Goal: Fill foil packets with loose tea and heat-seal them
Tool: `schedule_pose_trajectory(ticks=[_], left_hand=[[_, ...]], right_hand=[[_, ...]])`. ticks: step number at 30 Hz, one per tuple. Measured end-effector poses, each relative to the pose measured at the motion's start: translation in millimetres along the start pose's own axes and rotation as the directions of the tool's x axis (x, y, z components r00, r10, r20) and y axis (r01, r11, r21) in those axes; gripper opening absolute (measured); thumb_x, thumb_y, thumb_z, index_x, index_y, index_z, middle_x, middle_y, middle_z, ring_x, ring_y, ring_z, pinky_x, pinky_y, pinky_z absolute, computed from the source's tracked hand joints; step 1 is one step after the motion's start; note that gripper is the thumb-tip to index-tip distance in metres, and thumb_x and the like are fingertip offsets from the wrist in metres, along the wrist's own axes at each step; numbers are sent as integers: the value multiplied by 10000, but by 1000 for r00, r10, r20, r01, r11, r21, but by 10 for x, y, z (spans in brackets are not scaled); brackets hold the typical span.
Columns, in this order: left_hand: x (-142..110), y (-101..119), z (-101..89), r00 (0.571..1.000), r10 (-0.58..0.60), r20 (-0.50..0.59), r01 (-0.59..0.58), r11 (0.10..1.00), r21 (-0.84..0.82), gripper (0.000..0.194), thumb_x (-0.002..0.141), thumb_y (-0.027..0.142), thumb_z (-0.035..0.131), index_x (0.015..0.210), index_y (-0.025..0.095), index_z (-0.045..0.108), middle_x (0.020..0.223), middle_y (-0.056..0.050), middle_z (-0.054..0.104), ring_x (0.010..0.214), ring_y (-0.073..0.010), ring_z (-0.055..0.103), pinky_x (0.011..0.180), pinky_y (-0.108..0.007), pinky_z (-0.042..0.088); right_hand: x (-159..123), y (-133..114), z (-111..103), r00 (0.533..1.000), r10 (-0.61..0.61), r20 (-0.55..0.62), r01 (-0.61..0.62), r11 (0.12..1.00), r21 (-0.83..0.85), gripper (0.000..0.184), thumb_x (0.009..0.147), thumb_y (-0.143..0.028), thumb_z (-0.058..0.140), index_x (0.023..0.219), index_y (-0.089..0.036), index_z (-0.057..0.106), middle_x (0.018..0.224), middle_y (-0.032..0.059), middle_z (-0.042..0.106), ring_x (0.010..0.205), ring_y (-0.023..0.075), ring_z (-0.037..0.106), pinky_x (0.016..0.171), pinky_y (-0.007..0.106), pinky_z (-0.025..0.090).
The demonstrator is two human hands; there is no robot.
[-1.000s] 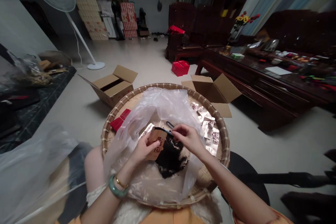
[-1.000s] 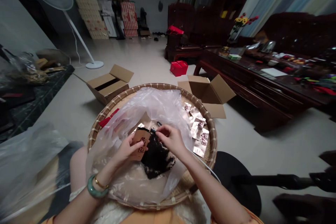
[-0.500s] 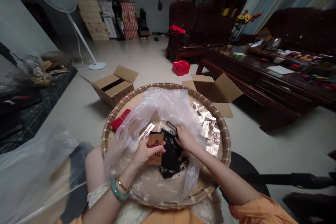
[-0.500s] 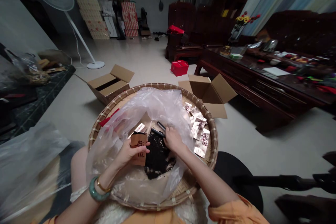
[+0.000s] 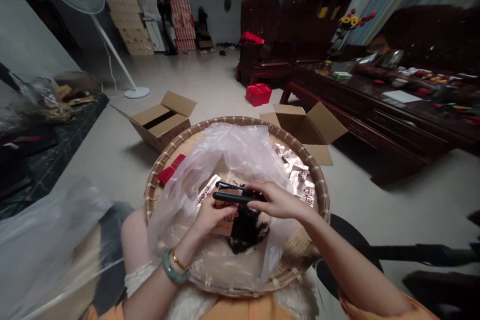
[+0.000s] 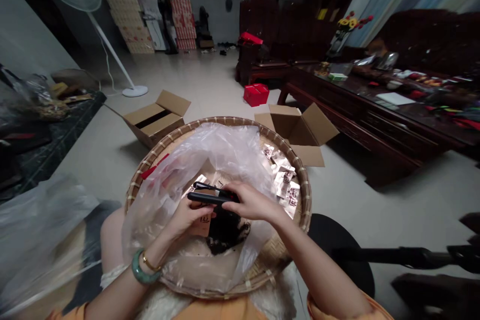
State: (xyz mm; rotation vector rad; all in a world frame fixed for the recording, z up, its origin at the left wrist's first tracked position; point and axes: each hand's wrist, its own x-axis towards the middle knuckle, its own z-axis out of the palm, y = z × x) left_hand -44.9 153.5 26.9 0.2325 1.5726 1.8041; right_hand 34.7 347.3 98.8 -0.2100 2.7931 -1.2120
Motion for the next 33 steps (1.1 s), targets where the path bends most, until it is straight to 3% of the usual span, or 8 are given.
schedule_pose_trajectory(ticks=[5, 11, 15, 17, 20, 22, 27, 33], left_hand=[[-37, 11, -19, 998, -61, 30, 60, 996, 60, 500, 481, 306, 860, 880, 112, 631, 803, -60, 710, 701, -206, 667, 649, -341, 567], [-136, -123, -174, 974, -189, 122, 154, 956, 250, 347, 508, 261, 840, 757, 104, 654, 672, -24, 677, 626, -162, 622, 625, -273, 502], [-124, -85, -275, 943, -202, 266, 122, 950, 287, 422, 509, 213, 841, 890, 107, 694, 858, -67, 722, 792, -196, 649, 738, -278, 493], [-86, -3, -295, 970, -120, 211, 85, 982, 168, 574, 529, 257, 845, 1062, 142, 664, 1069, -96, 698, 955, -222, 641, 822, -290, 487], [-18, 128, -271, 1000, 10, 16, -10, 1000, -16, 710, 622, 395, 793, 1255, 178, 555, 1269, -125, 599, 1082, -232, 603, 853, -294, 485], [20, 181, -235, 998, 53, -40, -54, 998, -25, 694, 652, 443, 762, 1250, 153, 561, 1219, -136, 628, 1038, -229, 625, 827, -289, 492], [52, 197, -173, 985, 136, -109, -126, 988, 92, 495, 638, 442, 757, 1001, 112, 684, 903, -77, 726, 810, -187, 666, 728, -258, 504], [-11, 223, -93, 954, 258, -154, -219, 948, 232, 372, 658, 421, 719, 890, 131, 710, 768, -41, 724, 702, -171, 655, 639, -243, 508]], right_hand=[[78, -35, 93, 996, -42, -74, 39, 998, -45, 233, 866, -244, 540, 1031, -135, 663, 943, 97, 691, 839, 213, 616, 746, 304, 451], [61, 86, 87, 992, 3, -127, -8, 999, -45, 220, 857, -239, 544, 1003, -148, 679, 934, 84, 696, 831, 212, 617, 723, 287, 433], [48, 124, 93, 989, 16, -146, -22, 999, -40, 236, 854, -247, 548, 1026, -150, 678, 946, 89, 698, 843, 222, 621, 734, 297, 435], [44, 117, 108, 987, 23, -162, -28, 999, -30, 241, 852, -244, 549, 1035, -150, 675, 965, 94, 697, 858, 228, 623, 748, 305, 440], [39, 70, 147, 990, 12, -138, -14, 1000, -17, 237, 849, -230, 548, 1035, -149, 671, 977, 97, 693, 873, 228, 623, 761, 309, 446], [33, 31, 178, 991, 4, -132, -6, 1000, -19, 233, 846, -219, 549, 1035, -149, 666, 969, 95, 689, 880, 225, 619, 767, 311, 449], [4, -2, 232, 991, 3, -133, -8, 999, -32, 241, 842, -209, 551, 1054, -158, 654, 984, 96, 682, 894, 221, 614, 777, 320, 456], [43, 11, 327, 995, -9, -97, 3, 998, -61, 285, 875, -273, 543, 1128, -172, 625, 1055, 107, 670, 955, 227, 601, 819, 332, 448]])
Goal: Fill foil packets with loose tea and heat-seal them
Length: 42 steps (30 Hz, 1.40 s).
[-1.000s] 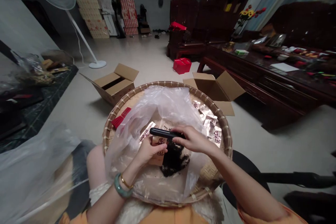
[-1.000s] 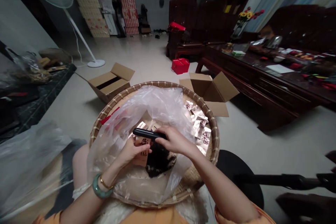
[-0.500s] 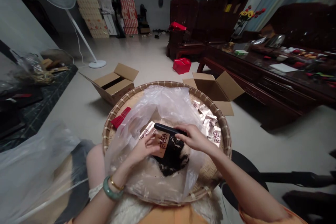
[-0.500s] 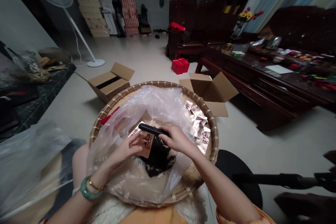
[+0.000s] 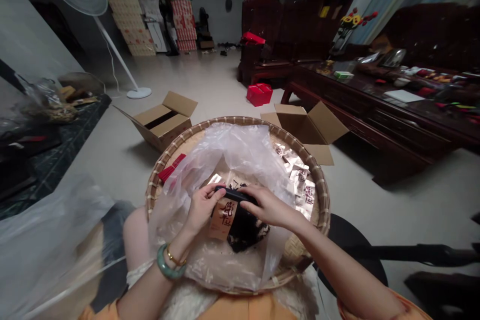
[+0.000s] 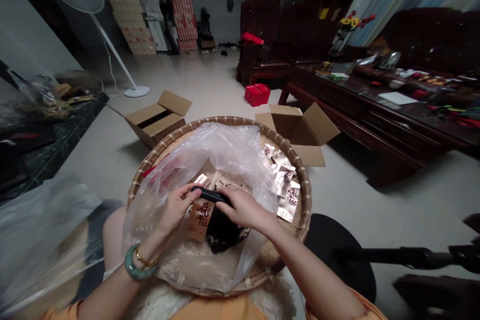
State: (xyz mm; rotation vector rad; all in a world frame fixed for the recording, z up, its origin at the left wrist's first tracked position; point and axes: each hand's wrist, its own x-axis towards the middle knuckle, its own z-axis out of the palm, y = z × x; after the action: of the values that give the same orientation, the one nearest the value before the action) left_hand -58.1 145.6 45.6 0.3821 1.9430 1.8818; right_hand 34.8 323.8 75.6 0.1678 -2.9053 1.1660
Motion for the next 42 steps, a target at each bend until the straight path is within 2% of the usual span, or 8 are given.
schedule_pose_trajectory(ticks=[8, 12, 16, 21, 26, 30, 35, 42], left_hand=[[7, -45, 74, 1000, 8, 4, -8, 1000, -23, 356, 660, 406, 717, 877, 125, 696, 791, -60, 725, 731, -179, 661, 701, -262, 507], [31, -64, 49, 982, -88, 170, 96, 995, -41, 452, 632, 373, 746, 1007, 134, 661, 930, -70, 717, 846, -196, 657, 731, -267, 497], [-4, -83, -17, 911, -200, 361, 164, 978, 128, 395, 601, 299, 766, 944, 128, 668, 815, -31, 701, 729, -170, 627, 635, -236, 454], [-47, -57, -65, 909, -238, 342, 189, 967, 171, 307, 626, 298, 738, 868, 116, 688, 786, -30, 695, 698, -166, 602, 627, -237, 419], [-35, -70, -42, 891, -226, 394, 199, 974, 110, 357, 626, 294, 745, 933, 125, 676, 854, -36, 702, 749, -177, 619, 682, -261, 445], [-29, -77, -27, 906, -242, 346, 196, 967, 163, 325, 588, 309, 778, 811, 105, 659, 754, -40, 679, 710, -183, 619, 665, -269, 453], [44, 14, -25, 958, -113, 263, 128, 991, -42, 526, 668, 428, 734, 1105, 155, 624, 1037, -87, 684, 934, -205, 628, 762, -268, 474], [142, 53, 51, 988, 54, 145, -67, 994, 85, 330, 739, 442, 661, 856, 136, 707, 799, -49, 694, 748, -171, 607, 678, -248, 462]], right_hand=[[59, 71, 173, 997, 46, -57, -43, 997, 58, 240, 871, -314, 561, 1036, -188, 682, 979, 70, 695, 854, 206, 616, 702, 275, 412], [55, 157, 191, 989, 130, -64, -116, 976, 183, 248, 854, -305, 567, 1021, -178, 698, 956, 61, 703, 862, 215, 621, 734, 295, 428], [54, 263, 125, 985, 168, -28, -142, 899, 414, 342, 818, -388, 607, 1064, -167, 693, 1036, 57, 704, 950, 243, 619, 830, 344, 447], [23, 340, -59, 965, 256, 52, -237, 774, 587, 523, 778, -477, 639, 1191, -156, 629, 1068, 68, 690, 874, 212, 630, 755, 316, 485], [33, 191, -75, 987, 159, -32, -134, 911, 391, 428, 778, -402, 658, 1136, -168, 667, 1080, 65, 690, 927, 227, 618, 781, 311, 469], [85, 85, 26, 993, 87, -86, -63, 965, 256, 265, 833, -324, 606, 1019, -167, 711, 963, 54, 710, 871, 209, 628, 781, 299, 451], [107, 92, 111, 994, 50, -98, -32, 982, 184, 261, 850, -325, 594, 1048, -200, 708, 978, 53, 711, 874, 208, 629, 782, 294, 447], [82, 76, 129, 994, 50, -102, -33, 985, 168, 301, 855, -350, 586, 1105, -223, 695, 1016, 59, 711, 885, 212, 631, 806, 309, 457]])
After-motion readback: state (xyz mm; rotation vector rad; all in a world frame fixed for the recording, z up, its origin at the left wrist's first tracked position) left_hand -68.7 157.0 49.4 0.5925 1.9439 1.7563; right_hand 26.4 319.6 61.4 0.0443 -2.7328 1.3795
